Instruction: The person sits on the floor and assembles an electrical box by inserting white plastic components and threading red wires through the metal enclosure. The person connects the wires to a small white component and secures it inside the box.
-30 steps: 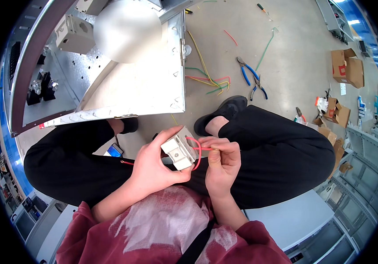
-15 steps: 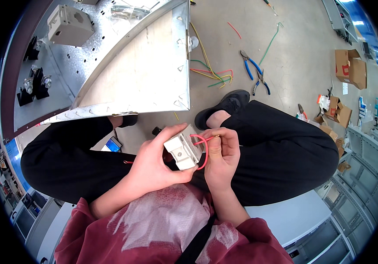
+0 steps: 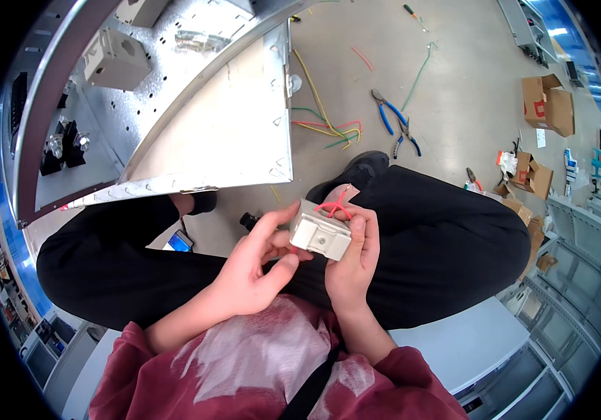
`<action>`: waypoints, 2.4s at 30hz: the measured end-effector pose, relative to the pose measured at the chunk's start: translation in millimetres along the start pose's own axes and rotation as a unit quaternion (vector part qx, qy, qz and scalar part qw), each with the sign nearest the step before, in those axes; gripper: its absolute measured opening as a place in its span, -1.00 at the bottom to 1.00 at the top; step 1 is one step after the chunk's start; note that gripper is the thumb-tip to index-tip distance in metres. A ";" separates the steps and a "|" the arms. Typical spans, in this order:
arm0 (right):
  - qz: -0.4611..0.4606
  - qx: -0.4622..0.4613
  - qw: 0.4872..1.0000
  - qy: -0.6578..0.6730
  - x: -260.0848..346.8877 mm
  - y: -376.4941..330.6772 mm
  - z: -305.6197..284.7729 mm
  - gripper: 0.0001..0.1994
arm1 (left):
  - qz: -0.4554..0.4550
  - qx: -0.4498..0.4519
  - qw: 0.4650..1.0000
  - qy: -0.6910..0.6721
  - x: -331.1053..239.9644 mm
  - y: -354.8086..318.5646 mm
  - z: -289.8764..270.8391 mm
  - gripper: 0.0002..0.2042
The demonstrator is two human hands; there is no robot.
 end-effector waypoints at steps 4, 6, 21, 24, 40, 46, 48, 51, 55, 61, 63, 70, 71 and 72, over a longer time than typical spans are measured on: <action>0.090 0.030 0.983 0.154 31.1 7.1 2.3 -0.63 | 0.115 0.012 0.975 0.192 -30.8 3.4 -6.8 -0.51; 0.078 0.054 0.985 0.147 44.9 10.8 4.6 -0.64 | 0.225 -0.005 0.934 0.278 -47.7 3.3 -6.8 -0.46; -0.050 0.147 0.987 0.037 76.2 -13.3 27.3 -0.74 | 0.427 0.022 0.896 0.118 -54.8 -11.2 -15.9 -0.43; 0.034 0.159 0.977 0.135 73.9 -23.7 36.0 -0.78 | 0.422 0.002 0.899 0.115 -51.3 -17.1 -13.3 -0.41; 0.099 0.265 0.945 0.167 81.3 -26.3 46.5 -0.87 | 0.168 0.043 0.979 -0.109 -58.2 -42.9 -21.5 -0.27; -0.113 0.187 0.970 0.108 84.9 -25.1 51.0 -0.89 | 0.122 0.090 0.971 -0.184 -65.3 -40.6 -23.0 -0.13; -0.139 0.151 0.971 0.125 79.4 -30.1 49.6 -0.86 | 0.185 0.041 0.981 -0.051 -68.5 -38.4 -19.0 -0.06; -0.171 0.126 0.967 0.140 78.0 -36.5 52.4 -0.81 | 0.269 -0.001 0.961 0.060 -78.8 -38.3 -15.8 -0.20; -0.196 0.133 0.966 0.105 81.4 -34.2 55.3 -0.80 | 0.308 -0.035 0.948 0.072 -77.3 -38.9 -15.4 -0.29; -0.150 0.147 0.964 0.162 78.6 -37.6 60.9 -0.81 | 0.281 -0.047 0.958 0.018 -71.1 -37.3 -21.5 -0.38; -0.150 0.142 0.966 0.154 75.2 -36.5 61.3 -0.81 | 0.277 -0.034 0.960 0.017 -70.1 -35.0 -22.0 -0.39; -0.107 0.119 0.975 0.153 57.7 -28.7 62.3 -0.80 | 0.248 -0.011 0.969 0.007 -63.9 -30.9 -22.2 -0.39; -0.103 0.123 0.973 0.166 57.7 -28.2 63.4 -0.80 | 0.246 -0.013 0.969 0.006 -64.2 -30.0 -22.8 -0.39; -0.100 0.127 0.971 0.179 58.7 -27.7 64.6 -0.79 | 0.245 -0.009 0.970 0.003 -64.8 -29.2 -23.4 -0.39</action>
Point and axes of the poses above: each hand's wrist, its own y-axis towards the middle knuckle, its own z-axis out of the palm, x = y × z, the point moved 4 cm from there along y, towards the middle knuckle, and after that the axes turned 10 degrees about -x, right-handed, at the moved point
